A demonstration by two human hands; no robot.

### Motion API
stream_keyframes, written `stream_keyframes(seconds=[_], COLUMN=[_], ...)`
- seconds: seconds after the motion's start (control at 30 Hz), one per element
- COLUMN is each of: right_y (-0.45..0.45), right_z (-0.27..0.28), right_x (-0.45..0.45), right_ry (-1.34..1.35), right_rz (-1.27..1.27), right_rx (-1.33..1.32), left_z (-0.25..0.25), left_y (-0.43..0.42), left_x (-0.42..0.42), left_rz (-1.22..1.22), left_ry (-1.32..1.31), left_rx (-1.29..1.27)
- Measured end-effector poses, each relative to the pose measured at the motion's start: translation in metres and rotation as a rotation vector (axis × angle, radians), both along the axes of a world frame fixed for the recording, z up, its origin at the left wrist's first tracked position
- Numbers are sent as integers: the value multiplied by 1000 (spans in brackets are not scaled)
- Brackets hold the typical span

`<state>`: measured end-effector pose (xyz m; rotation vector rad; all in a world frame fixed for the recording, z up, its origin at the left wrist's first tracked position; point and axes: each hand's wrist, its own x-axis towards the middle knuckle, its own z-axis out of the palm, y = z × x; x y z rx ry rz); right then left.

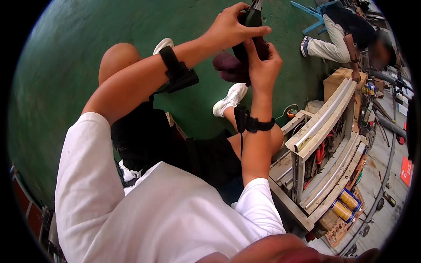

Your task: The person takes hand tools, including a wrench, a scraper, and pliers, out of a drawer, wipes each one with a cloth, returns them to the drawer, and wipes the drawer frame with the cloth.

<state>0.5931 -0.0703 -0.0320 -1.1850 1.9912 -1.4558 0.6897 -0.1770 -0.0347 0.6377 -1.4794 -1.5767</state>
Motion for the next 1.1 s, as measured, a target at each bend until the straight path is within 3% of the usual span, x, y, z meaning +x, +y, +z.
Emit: stream_keyframes(seconds=[0.13,0.23,0.37,0.43,0.57,0.63,0.83,1.03,1.1], right_y=[0,5,0,-1,-5,-5,-12,2,13], right_z=[-10,-19,-23,-36,-30,-20,-7,23,29], right_x=[1,5,8,-6,-19,-1,-3,-27,-28], right_ry=[-207,-377,-260,77,-163,-434,-387,-337,-303], right_rz=[171,257,183,65,-31,46,-19,55,72], right_rx=[-135,35,-129,-44,-236,-258,-261,-352,-299], left_z=[8,8,2,-2,-7,-12,-6,10,20], left_y=[3,8,5,8,3,9,-5,-42,-37], left_x=[9,3,0,-3,1,0,1,21,25], left_rz=[72,74,22,28,21,17,-108,26,-98], left_ry=[-242,-219,-245,-244,-268,-318,-252,-280,-98], left_rx=[-109,-313,-348,-373,-283,-238,248,-41,323])
